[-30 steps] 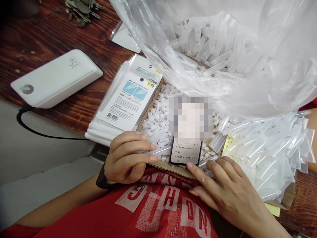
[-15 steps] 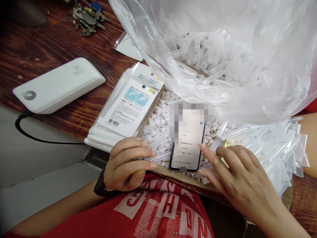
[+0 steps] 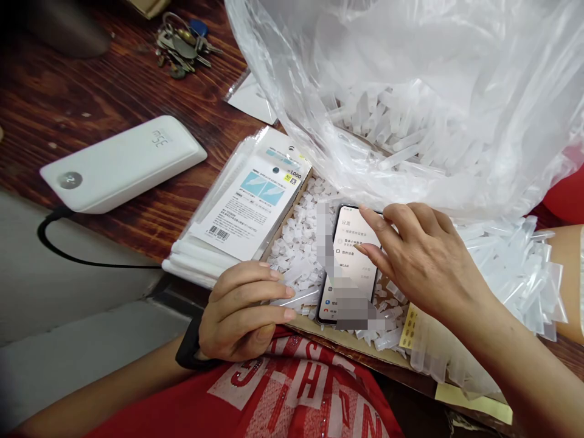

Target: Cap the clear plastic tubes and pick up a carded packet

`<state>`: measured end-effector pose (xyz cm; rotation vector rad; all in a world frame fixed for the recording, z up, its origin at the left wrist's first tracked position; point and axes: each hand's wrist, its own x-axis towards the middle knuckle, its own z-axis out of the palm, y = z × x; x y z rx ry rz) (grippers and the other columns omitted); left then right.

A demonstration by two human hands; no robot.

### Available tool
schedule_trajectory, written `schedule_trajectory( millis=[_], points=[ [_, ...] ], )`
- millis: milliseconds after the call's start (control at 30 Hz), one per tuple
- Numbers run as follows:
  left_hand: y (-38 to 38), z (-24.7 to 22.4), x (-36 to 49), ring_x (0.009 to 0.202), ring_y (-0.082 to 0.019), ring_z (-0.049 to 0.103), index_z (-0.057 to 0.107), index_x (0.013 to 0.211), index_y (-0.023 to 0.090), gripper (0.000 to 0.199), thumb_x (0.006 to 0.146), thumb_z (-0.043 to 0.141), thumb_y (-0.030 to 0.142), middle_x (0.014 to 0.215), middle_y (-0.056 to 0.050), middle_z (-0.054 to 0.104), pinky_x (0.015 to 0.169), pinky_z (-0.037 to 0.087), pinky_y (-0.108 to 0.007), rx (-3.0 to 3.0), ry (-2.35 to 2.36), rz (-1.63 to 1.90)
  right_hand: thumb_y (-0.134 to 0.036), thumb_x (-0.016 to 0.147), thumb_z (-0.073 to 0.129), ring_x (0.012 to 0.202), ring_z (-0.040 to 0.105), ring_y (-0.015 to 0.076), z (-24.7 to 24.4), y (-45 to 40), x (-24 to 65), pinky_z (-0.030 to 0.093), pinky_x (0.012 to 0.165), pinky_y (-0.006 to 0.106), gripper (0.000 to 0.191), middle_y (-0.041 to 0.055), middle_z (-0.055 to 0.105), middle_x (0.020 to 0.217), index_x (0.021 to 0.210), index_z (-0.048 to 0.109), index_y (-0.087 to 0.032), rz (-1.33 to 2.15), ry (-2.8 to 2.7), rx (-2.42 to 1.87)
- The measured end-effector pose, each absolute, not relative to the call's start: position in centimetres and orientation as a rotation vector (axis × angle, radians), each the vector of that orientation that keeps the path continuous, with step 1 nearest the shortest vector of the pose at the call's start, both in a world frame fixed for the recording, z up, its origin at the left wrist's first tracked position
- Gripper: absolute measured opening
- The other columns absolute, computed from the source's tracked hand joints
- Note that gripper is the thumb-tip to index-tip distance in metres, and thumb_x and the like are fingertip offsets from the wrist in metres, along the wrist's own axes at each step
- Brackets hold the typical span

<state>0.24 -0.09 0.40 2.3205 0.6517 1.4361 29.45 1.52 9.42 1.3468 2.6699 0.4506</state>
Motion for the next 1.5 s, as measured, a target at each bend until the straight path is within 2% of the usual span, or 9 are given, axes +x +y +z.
schedule_trajectory(
  millis=[167,267,367,433,667,867,1233,1500],
  points=[
    [-0.2,0.0,0.3,0.085,-0.021,0.071,0.073,0.092,0.020,0.023,0.104,0.053,0.022,0.080,-0.004,0.078,0.081,0.063,-0.036,2.308,0.656,1.459,-0.042,0.107,0.058,0.098,0.057,0.0281,10.4,0.5,29.8,0.044,0.088,0.042,0.052,0.0121,0.065,0.113,0.153,0.054,-0.018,0.350,2.723,1.369],
    [-0.2,-0.3,0.2,0.086,-0.021,0.070,0.073,0.091,0.021,0.024,0.104,0.053,0.025,0.081,-0.004,0.078,0.082,0.062,-0.037,2.327,0.661,1.453,-0.037,0.107,0.058,0.095,0.057,0.0249,11.3,-2.3,29.9,0.044,0.088,0.040,0.047,0.0089,0.063,0.109,0.151,0.057,-0.022,0.063,2.827,1.320],
    [-0.3,-0.3,0.1,0.087,-0.021,0.070,0.072,0.091,0.022,0.026,0.106,0.051,0.027,0.081,-0.003,0.078,0.082,0.062,-0.037,2.342,0.684,1.448,-0.031,0.111,0.051,0.098,0.056,0.0225,11.4,-5.7,29.6,0.043,0.094,0.038,0.040,0.0074,0.061,0.108,0.148,0.061,-0.023,-0.285,2.865,1.257],
    [-0.2,-0.3,0.1,0.086,-0.021,0.070,0.072,0.091,0.023,0.026,0.106,0.051,0.028,0.080,-0.002,0.078,0.081,0.062,-0.037,2.359,0.688,1.436,-0.030,0.112,0.048,0.102,0.055,0.0226,11.0,-7.7,29.5,0.042,0.097,0.039,0.041,0.0077,0.061,0.110,0.150,0.061,-0.023,-0.377,2.832,1.263],
    [-0.1,-0.1,0.2,0.084,-0.021,0.069,0.072,0.094,0.022,0.022,0.105,0.053,0.024,0.081,-0.003,0.077,0.080,0.062,-0.036,2.367,0.676,1.436,-0.028,0.111,0.050,0.103,0.054,0.0266,9.4,-10.1,29.9,0.041,0.099,0.042,0.043,0.0092,0.063,0.112,0.152,0.060,-0.022,-0.253,2.779,1.310],
    [-0.2,-0.1,0.4,0.082,-0.020,0.069,0.071,0.093,0.023,0.023,0.106,0.051,0.025,0.081,-0.002,0.078,0.077,0.064,-0.035,2.355,0.705,1.448,-0.029,0.110,0.053,0.102,0.055,0.0264,9.6,-9.9,29.9,0.041,0.099,0.043,0.042,0.0093,0.063,0.109,0.149,0.062,-0.018,-0.221,2.821,1.327],
    [-0.2,0.0,0.0,0.088,-0.021,0.068,0.072,0.094,0.020,0.024,0.106,0.052,0.023,0.083,-0.004,0.077,0.083,0.061,-0.036,2.345,0.658,1.424,-0.030,0.109,0.056,0.100,0.055,0.0264,9.6,-9.8,29.9,0.041,0.100,0.044,0.044,0.0095,0.061,0.108,0.150,0.058,-0.013,-0.157,2.825,1.333],
    [-0.2,0.1,0.2,0.086,-0.019,0.069,0.072,0.093,0.022,0.026,0.107,0.050,0.023,0.081,-0.003,0.078,0.082,0.062,-0.035,2.363,0.686,1.409,-0.032,0.109,0.055,0.096,0.054,0.0279,10.1,-7.4,30.3,0.044,0.091,0.042,0.046,0.0110,0.060,0.107,0.150,0.056,-0.012,0.043,2.788,1.377]
  ],
)
